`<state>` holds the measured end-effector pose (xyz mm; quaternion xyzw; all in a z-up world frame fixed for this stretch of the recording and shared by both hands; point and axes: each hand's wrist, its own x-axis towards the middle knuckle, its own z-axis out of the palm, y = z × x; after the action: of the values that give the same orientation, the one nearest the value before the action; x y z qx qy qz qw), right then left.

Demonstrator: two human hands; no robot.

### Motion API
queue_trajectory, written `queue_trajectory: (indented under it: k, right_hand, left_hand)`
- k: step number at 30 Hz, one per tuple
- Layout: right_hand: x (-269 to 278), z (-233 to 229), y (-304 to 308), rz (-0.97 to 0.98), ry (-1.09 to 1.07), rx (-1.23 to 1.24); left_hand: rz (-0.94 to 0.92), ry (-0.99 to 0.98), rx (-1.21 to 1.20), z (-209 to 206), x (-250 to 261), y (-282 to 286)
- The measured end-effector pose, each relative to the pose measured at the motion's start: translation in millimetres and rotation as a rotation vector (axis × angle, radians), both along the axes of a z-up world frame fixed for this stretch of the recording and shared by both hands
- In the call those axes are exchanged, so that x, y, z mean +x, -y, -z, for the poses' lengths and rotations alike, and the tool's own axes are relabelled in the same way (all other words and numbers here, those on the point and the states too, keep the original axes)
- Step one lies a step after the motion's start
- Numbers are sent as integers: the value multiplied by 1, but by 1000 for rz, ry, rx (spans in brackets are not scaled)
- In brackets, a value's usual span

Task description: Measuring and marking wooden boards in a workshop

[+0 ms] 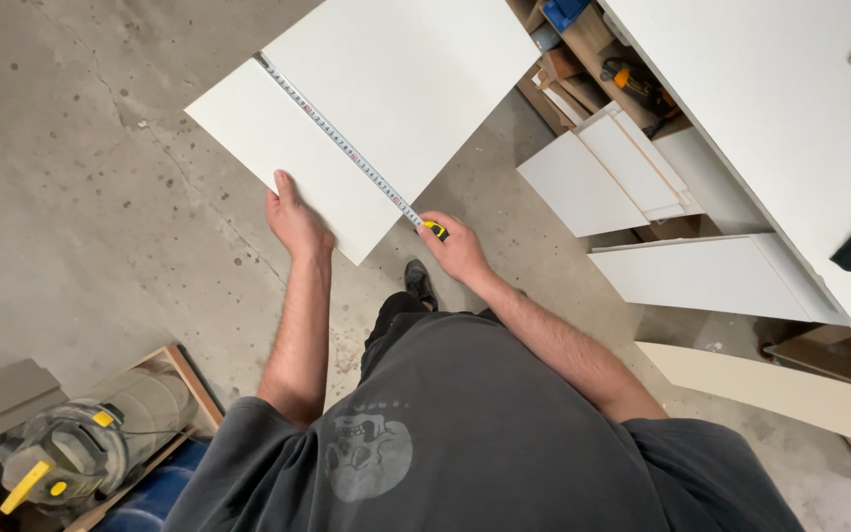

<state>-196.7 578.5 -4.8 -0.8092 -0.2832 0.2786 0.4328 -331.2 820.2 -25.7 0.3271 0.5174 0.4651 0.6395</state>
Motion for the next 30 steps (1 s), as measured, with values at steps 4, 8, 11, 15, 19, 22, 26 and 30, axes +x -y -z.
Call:
queue_trajectory:
  k: [4,8,11,15,19,22,26,30]
  right_hand:
    - [0,0,0,14,35,31]
    - [-7,-1,3,157,-80,155]
    - [6,8,34,267,-254,196]
    - [33,31,124,456,-239,207]
    - [43,45,242,685,-206,107]
    - [34,64,333,840,-112,103]
    - [5,78,437,1061,-153,79]
    - [-21,78,508,1222,-190,97]
  left_hand:
    - [11,-26,24,-5,6,-9]
    - [185,-269,230,-25,-8,-25]
    - [470,-623,787,-6,-20,-38]
    - [763,-839,1093,-5,42,-6]
    - [1029,-1056,1451,33,116,55]
    - [1237,-1049,1564,59,175,127]
    - [1582,-952,1699,92,253,260]
    - [2076,-921,1569,145,342,403]
